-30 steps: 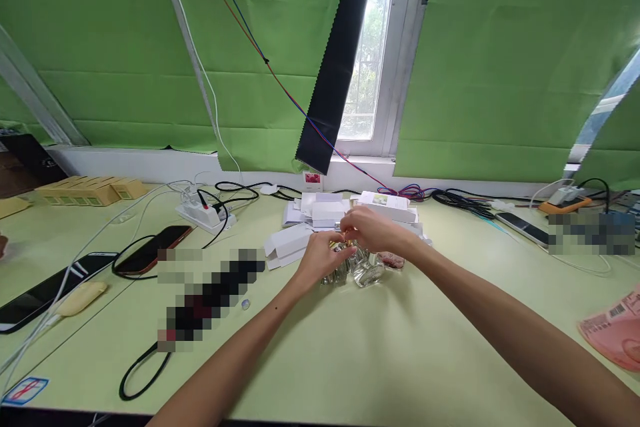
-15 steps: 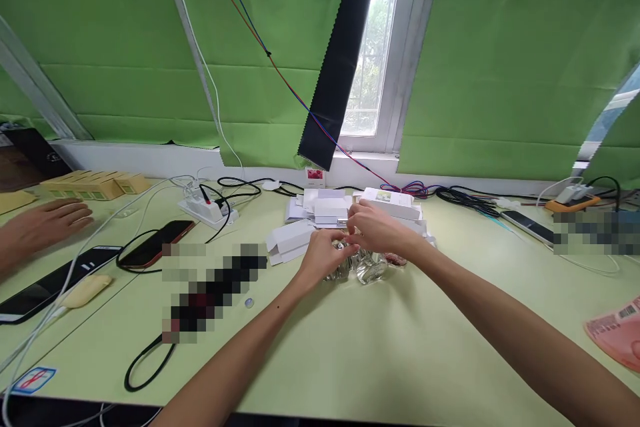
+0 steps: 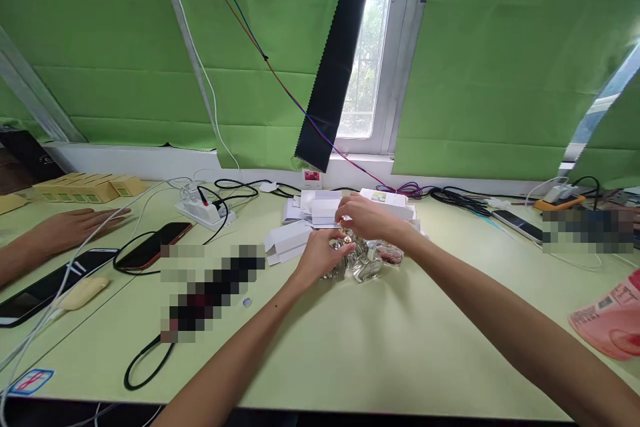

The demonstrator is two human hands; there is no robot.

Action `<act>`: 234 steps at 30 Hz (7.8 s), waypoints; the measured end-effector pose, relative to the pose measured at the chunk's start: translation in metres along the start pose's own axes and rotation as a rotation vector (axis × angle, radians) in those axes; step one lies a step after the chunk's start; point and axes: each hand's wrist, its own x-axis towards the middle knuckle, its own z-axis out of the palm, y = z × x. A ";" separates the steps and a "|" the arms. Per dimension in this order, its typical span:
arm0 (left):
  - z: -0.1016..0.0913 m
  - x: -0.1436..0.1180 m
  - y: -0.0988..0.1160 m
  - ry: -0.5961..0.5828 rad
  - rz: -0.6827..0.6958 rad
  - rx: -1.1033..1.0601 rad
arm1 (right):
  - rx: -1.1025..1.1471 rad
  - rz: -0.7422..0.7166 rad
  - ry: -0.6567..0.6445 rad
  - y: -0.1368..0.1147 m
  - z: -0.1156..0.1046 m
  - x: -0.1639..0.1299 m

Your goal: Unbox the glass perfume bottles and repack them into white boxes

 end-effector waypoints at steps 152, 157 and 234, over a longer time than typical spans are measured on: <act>0.008 0.075 0.018 -0.284 -0.082 0.262 | 0.086 0.267 0.026 0.038 -0.001 0.002; 0.007 0.073 0.017 -0.318 -0.083 0.248 | 0.136 0.284 0.026 0.045 0.004 0.002; 0.039 -0.046 0.040 -0.038 0.059 0.183 | 0.101 0.160 -0.091 -0.012 0.014 -0.082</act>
